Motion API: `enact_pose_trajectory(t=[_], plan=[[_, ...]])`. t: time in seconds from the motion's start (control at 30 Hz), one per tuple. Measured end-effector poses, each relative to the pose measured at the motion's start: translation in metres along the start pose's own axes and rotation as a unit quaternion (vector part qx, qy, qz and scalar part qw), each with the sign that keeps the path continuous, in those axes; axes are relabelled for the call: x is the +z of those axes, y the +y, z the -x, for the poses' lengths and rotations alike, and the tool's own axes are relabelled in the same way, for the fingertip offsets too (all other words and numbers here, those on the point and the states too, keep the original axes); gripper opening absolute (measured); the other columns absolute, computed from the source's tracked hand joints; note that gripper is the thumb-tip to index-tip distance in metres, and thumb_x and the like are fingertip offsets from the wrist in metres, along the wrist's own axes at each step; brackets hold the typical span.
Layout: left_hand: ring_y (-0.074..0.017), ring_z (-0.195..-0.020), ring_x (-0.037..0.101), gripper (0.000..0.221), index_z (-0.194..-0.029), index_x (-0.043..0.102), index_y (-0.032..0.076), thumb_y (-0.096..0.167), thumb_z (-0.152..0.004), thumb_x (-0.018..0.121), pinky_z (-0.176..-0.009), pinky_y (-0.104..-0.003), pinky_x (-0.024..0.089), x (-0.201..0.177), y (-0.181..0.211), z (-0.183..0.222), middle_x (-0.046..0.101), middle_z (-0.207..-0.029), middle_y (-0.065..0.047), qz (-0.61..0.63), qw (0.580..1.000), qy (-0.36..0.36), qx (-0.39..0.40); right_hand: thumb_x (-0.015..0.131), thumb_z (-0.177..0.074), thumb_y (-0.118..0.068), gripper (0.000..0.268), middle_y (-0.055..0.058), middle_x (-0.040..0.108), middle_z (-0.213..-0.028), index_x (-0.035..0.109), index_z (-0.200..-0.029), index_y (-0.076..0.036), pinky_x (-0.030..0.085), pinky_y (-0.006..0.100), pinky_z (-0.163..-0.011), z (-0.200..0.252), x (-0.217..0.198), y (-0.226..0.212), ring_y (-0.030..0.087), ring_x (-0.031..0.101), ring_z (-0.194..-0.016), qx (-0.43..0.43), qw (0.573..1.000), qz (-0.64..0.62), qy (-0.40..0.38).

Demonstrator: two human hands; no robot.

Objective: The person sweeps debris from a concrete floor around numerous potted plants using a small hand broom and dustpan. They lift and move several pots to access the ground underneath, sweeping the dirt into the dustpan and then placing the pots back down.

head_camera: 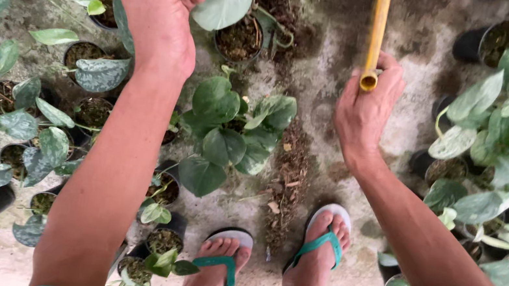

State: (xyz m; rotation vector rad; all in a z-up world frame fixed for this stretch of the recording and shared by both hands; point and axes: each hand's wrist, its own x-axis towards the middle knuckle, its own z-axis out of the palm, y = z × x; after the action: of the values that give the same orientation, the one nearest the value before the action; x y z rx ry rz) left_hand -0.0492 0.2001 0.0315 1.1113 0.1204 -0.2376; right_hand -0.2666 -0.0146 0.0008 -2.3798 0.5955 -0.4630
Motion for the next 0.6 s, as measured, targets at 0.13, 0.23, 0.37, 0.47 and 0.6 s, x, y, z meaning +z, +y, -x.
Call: enact_pose_trajectory(t=[0.13, 0.23, 0.37, 0.47, 0.6], plan=[[-0.0127, -0.089, 0.068, 0.016, -0.102, 0.068, 0.007, 0.019, -0.099, 0.077, -0.075, -0.031, 0.053, -0.002, 0.002, 0.000, 0.073, -0.095, -0.002, -0.008, 1.000, -0.026, -0.002, 0.062, -0.105, 0.000, 0.028, 0.015, 0.053, -0.113, 0.047, -0.129, -0.001, 0.049, 0.037, -0.082, 0.027, 0.019, -0.020, 0.021, 0.051, -0.102, 0.011, 1.000, -0.005, -0.028], [-0.0126, -0.089, 0.069, 0.016, -0.102, 0.069, 0.006, 0.020, -0.099, 0.077, -0.075, -0.031, 0.054, -0.006, 0.005, 0.006, 0.073, -0.094, -0.003, -0.027, 0.999, -0.037, -0.028, 0.059, -0.105, -0.004, 0.028, 0.017, 0.055, -0.116, 0.045, -0.129, -0.003, 0.055, 0.034, -0.074, 0.053, 0.009, -0.047, 0.020, 0.056, -0.099, 0.129, 0.985, -0.110, -0.014], [-0.0130, -0.088, 0.069, 0.015, -0.102, 0.068, 0.005, 0.018, -0.099, 0.076, -0.075, -0.031, 0.055, -0.005, 0.018, 0.005, 0.073, -0.092, -0.003, -0.022, 0.998, -0.049, -0.038, 0.061, -0.107, 0.000, 0.033, 0.017, 0.059, -0.127, 0.046, -0.136, -0.005, 0.049, 0.047, -0.092, 0.049, -0.022, -0.049, 0.029, 0.053, -0.107, 0.034, 0.990, 0.108, 0.083], [-0.0112, -0.080, 0.068, 0.009, -0.097, 0.067, 0.007, 0.015, -0.095, 0.071, -0.070, -0.030, 0.054, -0.008, 0.022, 0.000, 0.072, -0.084, -0.002, -0.048, 0.996, -0.044, -0.053, 0.051, -0.108, -0.015, 0.028, 0.011, 0.060, -0.112, 0.045, -0.134, -0.007, 0.052, 0.047, -0.074, 0.053, -0.009, -0.053, 0.028, 0.062, -0.093, 0.394, 0.917, -0.051, -0.028], [-0.0130, -0.072, 0.053, 0.015, -0.094, 0.060, 0.003, 0.008, -0.106, 0.067, -0.074, -0.038, 0.054, -0.027, 0.003, -0.011, 0.055, -0.076, -0.001, 0.060, 0.988, -0.136, -0.034, 0.064, -0.103, 0.001, 0.036, 0.020, 0.060, -0.120, 0.051, -0.137, 0.000, 0.049, 0.048, -0.096, 0.108, 0.000, -0.065, 0.033, 0.055, -0.112, 0.070, 0.997, -0.033, 0.013]])
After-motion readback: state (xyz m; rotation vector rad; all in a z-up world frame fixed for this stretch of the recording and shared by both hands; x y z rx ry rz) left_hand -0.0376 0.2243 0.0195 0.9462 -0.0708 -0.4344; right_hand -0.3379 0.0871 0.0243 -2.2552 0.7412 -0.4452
